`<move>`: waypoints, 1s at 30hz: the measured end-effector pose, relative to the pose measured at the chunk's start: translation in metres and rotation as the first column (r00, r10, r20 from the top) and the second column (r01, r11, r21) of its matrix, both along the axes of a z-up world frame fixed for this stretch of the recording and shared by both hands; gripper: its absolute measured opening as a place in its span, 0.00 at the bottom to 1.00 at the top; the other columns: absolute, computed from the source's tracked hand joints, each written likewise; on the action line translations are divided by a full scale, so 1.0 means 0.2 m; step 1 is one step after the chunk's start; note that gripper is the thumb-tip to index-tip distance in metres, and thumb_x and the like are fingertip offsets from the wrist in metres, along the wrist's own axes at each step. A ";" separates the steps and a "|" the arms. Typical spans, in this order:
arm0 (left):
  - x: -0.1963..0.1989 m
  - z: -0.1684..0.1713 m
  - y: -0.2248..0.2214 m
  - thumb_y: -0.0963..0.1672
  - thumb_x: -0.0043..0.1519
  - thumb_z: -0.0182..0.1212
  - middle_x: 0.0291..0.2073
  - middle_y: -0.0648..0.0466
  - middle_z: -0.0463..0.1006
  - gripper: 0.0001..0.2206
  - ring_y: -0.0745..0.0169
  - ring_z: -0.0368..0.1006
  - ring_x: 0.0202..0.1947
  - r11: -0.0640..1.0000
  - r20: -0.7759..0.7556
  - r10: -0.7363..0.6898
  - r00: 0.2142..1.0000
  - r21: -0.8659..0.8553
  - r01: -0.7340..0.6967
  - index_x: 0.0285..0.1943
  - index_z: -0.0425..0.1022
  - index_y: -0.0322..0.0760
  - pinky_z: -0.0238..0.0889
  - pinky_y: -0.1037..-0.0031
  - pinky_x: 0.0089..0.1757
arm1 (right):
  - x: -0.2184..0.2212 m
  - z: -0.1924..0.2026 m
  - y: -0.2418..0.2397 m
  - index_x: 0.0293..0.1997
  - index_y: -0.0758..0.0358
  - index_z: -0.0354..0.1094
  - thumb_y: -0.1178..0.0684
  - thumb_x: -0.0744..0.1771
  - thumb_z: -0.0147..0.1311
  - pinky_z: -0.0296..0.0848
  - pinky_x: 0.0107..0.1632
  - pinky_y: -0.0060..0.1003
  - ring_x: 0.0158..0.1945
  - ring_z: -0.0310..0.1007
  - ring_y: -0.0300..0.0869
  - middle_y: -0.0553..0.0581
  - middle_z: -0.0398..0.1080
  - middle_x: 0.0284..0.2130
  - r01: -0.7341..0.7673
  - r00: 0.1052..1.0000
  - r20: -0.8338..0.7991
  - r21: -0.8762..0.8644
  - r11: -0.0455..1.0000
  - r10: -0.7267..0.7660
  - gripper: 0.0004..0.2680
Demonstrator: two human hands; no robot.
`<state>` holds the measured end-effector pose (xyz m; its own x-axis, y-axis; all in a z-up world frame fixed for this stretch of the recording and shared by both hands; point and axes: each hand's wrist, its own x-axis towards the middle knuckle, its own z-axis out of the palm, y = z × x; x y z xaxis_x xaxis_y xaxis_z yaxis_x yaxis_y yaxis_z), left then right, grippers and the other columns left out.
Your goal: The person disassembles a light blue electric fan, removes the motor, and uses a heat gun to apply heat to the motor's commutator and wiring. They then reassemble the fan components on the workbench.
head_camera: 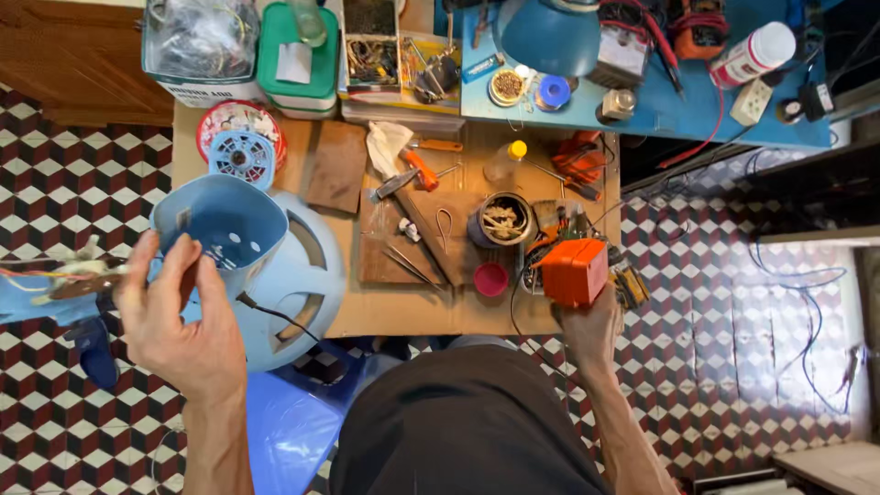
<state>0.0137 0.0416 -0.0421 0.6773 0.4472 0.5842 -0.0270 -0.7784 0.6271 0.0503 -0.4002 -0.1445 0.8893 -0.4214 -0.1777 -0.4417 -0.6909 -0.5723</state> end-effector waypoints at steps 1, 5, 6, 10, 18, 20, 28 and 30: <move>0.01 0.00 0.01 0.32 0.72 0.67 0.63 0.39 0.71 0.07 0.53 0.78 0.56 0.997 -0.002 0.022 1.000 0.073 -0.022 0.58 0.79 0.20 0.78 0.72 0.51 | 0.00 -0.05 -0.06 0.49 0.70 0.62 0.54 0.59 0.61 0.71 0.50 0.52 0.46 0.74 0.61 0.69 0.72 0.41 -0.036 0.996 0.076 -0.035 0.999 0.039 0.18; 0.03 -0.01 0.03 0.31 0.72 0.67 0.64 0.38 0.70 0.07 0.50 0.78 0.59 0.986 0.018 0.041 0.999 0.160 -0.043 0.58 0.79 0.20 0.76 0.73 0.50 | 0.06 -0.23 -0.23 0.56 0.70 0.58 0.56 0.61 0.58 0.64 0.55 0.58 0.54 0.66 0.67 0.73 0.68 0.49 0.060 0.993 0.113 -0.175 0.983 -0.041 0.19; 0.03 -0.02 0.04 0.31 0.72 0.67 0.65 0.38 0.70 0.07 0.50 0.78 0.58 0.986 0.019 0.050 0.999 0.159 -0.052 0.58 0.79 0.20 0.76 0.73 0.49 | 0.10 -0.27 -0.25 0.56 0.70 0.58 0.55 0.62 0.60 0.63 0.55 0.59 0.55 0.65 0.68 0.74 0.67 0.50 0.134 0.990 0.058 -0.211 0.968 -0.125 0.20; 0.03 -0.08 0.07 0.30 0.74 0.66 0.67 0.35 0.68 0.05 0.53 0.79 0.56 0.986 0.032 0.037 0.999 0.160 -0.042 0.55 0.79 0.20 0.77 0.73 0.48 | 0.13 -0.40 -0.33 0.55 0.69 0.57 0.55 0.62 0.59 0.66 0.54 0.58 0.54 0.67 0.66 0.71 0.65 0.51 0.150 0.988 0.060 -0.233 0.961 -0.140 0.19; 0.05 -0.05 0.05 0.32 0.70 0.67 0.56 0.38 0.79 0.06 0.58 0.79 0.53 0.884 -0.015 0.127 0.992 0.455 -0.107 0.54 0.82 0.24 0.76 0.76 0.45 | 0.17 -0.60 -0.35 0.60 0.67 0.54 0.57 0.60 0.60 0.68 0.49 0.57 0.53 0.67 0.66 0.71 0.62 0.53 0.071 0.993 0.101 -0.192 0.979 -0.052 0.24; 0.06 -0.02 0.01 0.32 0.70 0.69 0.48 0.42 0.82 0.05 0.53 0.78 0.55 0.794 0.015 0.121 0.993 0.599 -0.106 0.51 0.82 0.26 0.75 0.69 0.48 | 0.15 -0.64 -0.36 0.60 0.67 0.55 0.56 0.61 0.60 0.68 0.51 0.57 0.54 0.67 0.65 0.70 0.63 0.53 0.065 0.996 0.066 -0.190 0.980 -0.054 0.23; 0.09 0.00 -0.09 0.34 0.69 0.72 0.43 0.48 0.85 0.05 0.65 0.76 0.35 0.952 -0.064 0.273 0.960 0.164 -0.260 0.51 0.83 0.28 0.62 0.80 0.29 | 0.13 -0.68 -0.46 0.63 0.70 0.53 0.49 0.62 0.63 0.64 0.57 0.55 0.58 0.64 0.63 0.71 0.62 0.55 -0.057 0.998 -0.003 -0.057 0.997 0.057 0.27; 0.07 0.00 -0.08 0.34 0.71 0.71 0.44 0.48 0.84 0.04 0.66 0.77 0.36 0.967 -0.052 0.240 0.969 0.096 -0.234 0.50 0.82 0.28 0.64 0.80 0.30 | 0.14 -0.63 -0.47 0.63 0.71 0.54 0.48 0.62 0.63 0.63 0.59 0.54 0.58 0.65 0.61 0.70 0.63 0.54 -0.069 0.995 -0.076 0.005 0.998 0.070 0.27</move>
<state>0.0268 0.0247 -0.0423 0.5948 0.5477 0.5884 0.2022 -0.8104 0.5499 0.0788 -0.4949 -0.2710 0.9002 -0.3586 -0.2469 -0.4351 -0.7205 -0.5400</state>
